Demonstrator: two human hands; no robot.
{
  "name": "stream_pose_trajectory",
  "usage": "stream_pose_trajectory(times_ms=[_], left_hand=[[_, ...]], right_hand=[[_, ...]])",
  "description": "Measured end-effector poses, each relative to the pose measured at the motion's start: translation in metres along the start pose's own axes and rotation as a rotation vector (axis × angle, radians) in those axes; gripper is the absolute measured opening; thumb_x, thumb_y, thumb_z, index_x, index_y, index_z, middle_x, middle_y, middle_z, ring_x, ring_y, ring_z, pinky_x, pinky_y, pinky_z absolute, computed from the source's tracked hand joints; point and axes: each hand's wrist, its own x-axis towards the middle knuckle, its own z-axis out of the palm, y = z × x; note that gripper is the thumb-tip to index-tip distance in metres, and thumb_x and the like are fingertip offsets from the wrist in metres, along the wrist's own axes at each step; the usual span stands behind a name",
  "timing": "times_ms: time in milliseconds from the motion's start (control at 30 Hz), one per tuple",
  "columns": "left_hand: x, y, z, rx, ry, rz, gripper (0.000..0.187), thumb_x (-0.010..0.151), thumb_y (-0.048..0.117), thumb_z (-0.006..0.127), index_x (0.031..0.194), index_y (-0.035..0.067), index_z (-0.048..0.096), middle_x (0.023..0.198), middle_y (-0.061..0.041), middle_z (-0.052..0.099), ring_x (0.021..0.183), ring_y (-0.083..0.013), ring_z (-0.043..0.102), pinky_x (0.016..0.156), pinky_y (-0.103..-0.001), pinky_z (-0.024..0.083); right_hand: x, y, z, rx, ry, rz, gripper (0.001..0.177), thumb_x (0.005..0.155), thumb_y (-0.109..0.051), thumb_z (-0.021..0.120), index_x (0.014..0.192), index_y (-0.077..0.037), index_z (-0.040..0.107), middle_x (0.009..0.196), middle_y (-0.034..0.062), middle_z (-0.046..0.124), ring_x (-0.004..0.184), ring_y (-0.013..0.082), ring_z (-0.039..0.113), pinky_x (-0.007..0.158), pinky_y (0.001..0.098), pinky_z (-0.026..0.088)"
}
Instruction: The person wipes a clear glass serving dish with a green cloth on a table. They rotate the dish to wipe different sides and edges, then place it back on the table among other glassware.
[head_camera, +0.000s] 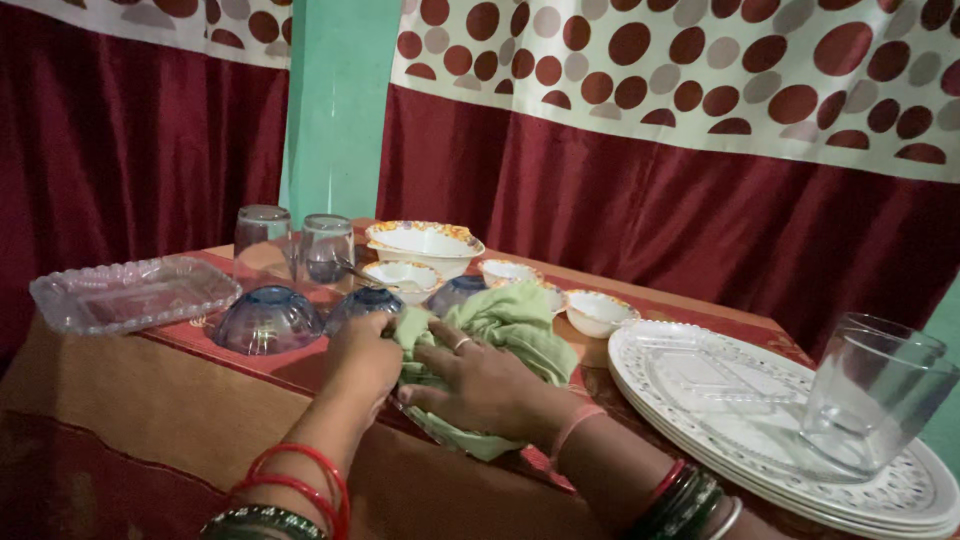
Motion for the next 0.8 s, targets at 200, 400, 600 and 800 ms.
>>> stream_pose_trajectory(times_ms=[200,400,600,800], left_hand=[[0.010,-0.002,0.009,-0.146,-0.004,0.073,0.028,0.087,0.007,0.058,0.104,0.013,0.079,0.100,-0.012,0.080,0.090,-0.0273,0.078,0.079,-0.041,0.060],[0.008,0.002,0.004,0.162,0.011,0.097,0.020,0.093,0.023,0.063,0.107,0.020,0.077,0.101,-0.012,0.076,0.091,-0.0316,0.074,0.079,-0.045,0.057],[0.000,0.014,0.004,0.119,0.059,-0.032,0.014,0.087,0.020,0.069,0.095,0.022,0.080,0.099,-0.006,0.079,0.093,-0.0249,0.076,0.081,-0.041,0.058],[0.005,0.009,0.008,0.100,0.101,-0.006,0.012,0.087,0.022,0.073,0.096,0.020,0.079,0.100,-0.004,0.079,0.094,-0.0230,0.075,0.083,-0.040,0.057]], right_hand=[[0.012,0.026,0.013,0.138,-0.012,-0.130,0.057,0.096,-0.049,0.056,0.139,-0.011,0.054,0.137,0.0197,0.053,0.127,0.0426,0.058,0.104,0.0492,0.046],[0.027,0.025,0.015,-0.027,0.022,-0.197,0.055,0.099,-0.053,0.053,0.139,-0.014,0.050,0.152,0.0232,0.039,0.141,0.0462,0.042,0.112,0.0482,0.040],[0.011,-0.002,-0.012,0.152,-0.197,0.107,0.061,0.098,-0.057,0.050,0.146,-0.019,0.047,0.156,0.0215,0.036,0.144,0.0397,0.039,0.117,0.0462,0.034],[-0.007,0.010,-0.023,0.080,-0.145,-0.123,0.046,0.096,-0.041,0.057,0.133,-0.015,0.061,0.151,0.0155,0.048,0.132,0.0375,0.054,0.109,0.0462,0.042]])
